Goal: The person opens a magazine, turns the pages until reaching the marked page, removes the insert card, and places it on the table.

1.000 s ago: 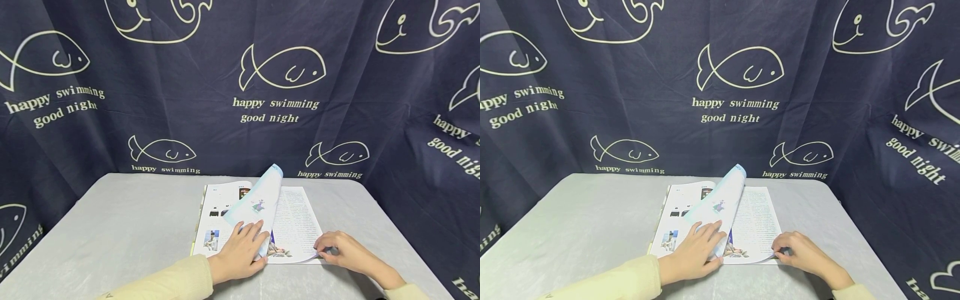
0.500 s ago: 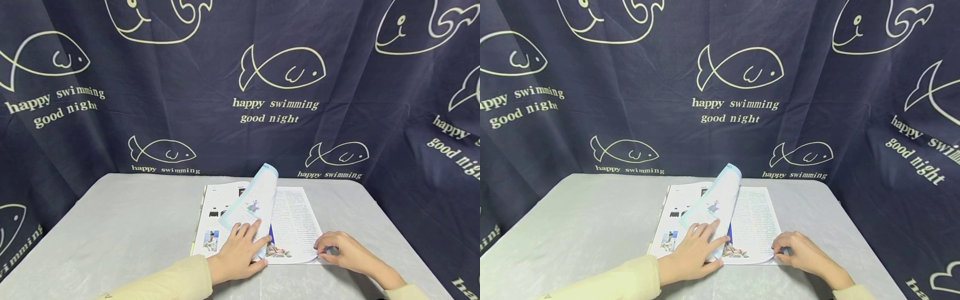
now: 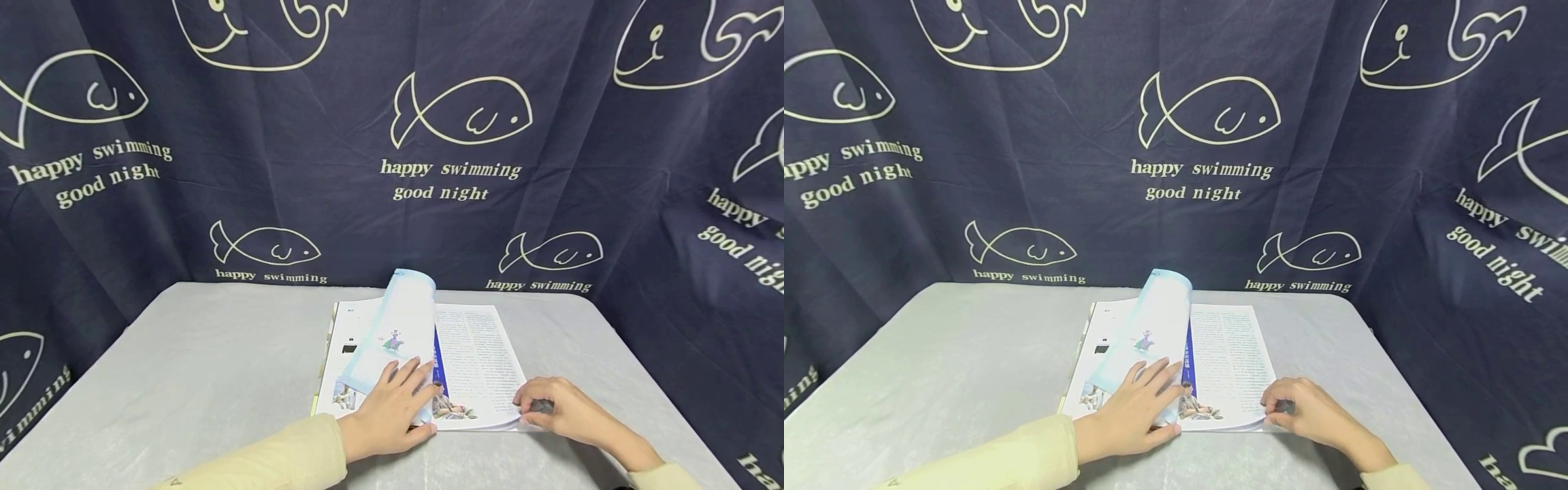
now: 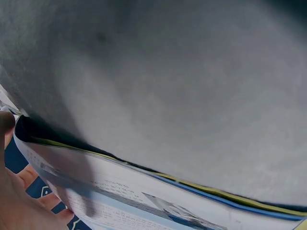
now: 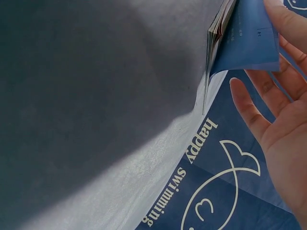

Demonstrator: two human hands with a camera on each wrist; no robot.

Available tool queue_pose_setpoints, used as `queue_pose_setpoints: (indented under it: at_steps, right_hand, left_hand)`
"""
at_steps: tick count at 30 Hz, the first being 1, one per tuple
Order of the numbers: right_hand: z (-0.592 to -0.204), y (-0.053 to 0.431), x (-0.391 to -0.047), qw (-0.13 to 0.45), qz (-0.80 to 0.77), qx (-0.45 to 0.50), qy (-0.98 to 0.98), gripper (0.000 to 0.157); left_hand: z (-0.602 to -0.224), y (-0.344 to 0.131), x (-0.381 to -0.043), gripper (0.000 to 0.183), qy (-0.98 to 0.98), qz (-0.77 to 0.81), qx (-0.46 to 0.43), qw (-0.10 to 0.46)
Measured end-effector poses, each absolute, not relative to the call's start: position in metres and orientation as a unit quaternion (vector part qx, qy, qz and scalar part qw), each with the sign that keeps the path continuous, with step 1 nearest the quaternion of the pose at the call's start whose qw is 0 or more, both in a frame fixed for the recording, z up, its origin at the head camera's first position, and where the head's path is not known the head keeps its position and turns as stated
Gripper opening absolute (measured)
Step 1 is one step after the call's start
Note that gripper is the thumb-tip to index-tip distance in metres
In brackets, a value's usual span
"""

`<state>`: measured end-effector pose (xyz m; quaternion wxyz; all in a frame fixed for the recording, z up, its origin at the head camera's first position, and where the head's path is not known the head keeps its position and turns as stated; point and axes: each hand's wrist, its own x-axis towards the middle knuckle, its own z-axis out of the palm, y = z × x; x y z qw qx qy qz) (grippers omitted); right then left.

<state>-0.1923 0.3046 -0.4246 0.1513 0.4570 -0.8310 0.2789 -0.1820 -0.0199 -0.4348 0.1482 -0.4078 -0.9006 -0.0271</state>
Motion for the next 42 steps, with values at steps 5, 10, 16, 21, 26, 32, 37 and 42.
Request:
queue_pose_setpoints:
  at_steps: [5, 10, 16, 21, 26, 32, 37, 42]
  right_hand:
    - [-0.4263, 0.3051, -0.193, 0.137, 0.289, 0.451, -0.833, 0.029]
    - [-0.4245, 0.3045, -0.1924, 0.126, 0.296, 0.446, -0.835, 0.027]
    - [-0.4225, 0.3042, -0.1917, 0.121, 0.305, 0.447, -0.833, 0.026]
    - [-0.423, 0.3041, -0.1913, 0.123, 0.302, 0.445, -0.834, 0.026]
    - [-0.4232, 0.3033, -0.1905, 0.127, 0.296, 0.446, -0.835, 0.026]
    - [-0.4235, 0.3034, -0.1909, 0.136, 0.275, 0.446, -0.841, 0.029]
    - [-0.4218, 0.3035, -0.1905, 0.149, 0.261, 0.435, -0.849, 0.035]
    - [-0.4198, 0.3021, -0.1916, 0.189, 0.25, 0.427, -0.848, 0.04]
  left_hand:
    - [-0.4348, -0.0209, -0.1823, 0.055, -0.902, -0.021, -0.406, 0.146]
    - [-0.4356, -0.0216, -0.1824, 0.054, -0.899, -0.021, -0.408, 0.16]
    - [-0.4364, -0.0231, -0.1834, 0.054, -0.9, -0.01, -0.408, 0.151]
    - [-0.4357, -0.0234, -0.1829, 0.055, -0.903, 0.001, -0.405, 0.14]
    - [-0.4353, -0.0231, -0.1823, 0.053, -0.903, 0.009, -0.405, 0.146]
    - [-0.4356, -0.0225, -0.1826, 0.052, -0.901, 0.013, -0.405, 0.156]
    - [-0.4352, -0.0214, -0.1832, 0.052, -0.9, 0.016, -0.403, 0.163]
    - [-0.4358, -0.0204, -0.1836, 0.055, -0.901, 0.02, -0.402, 0.162]
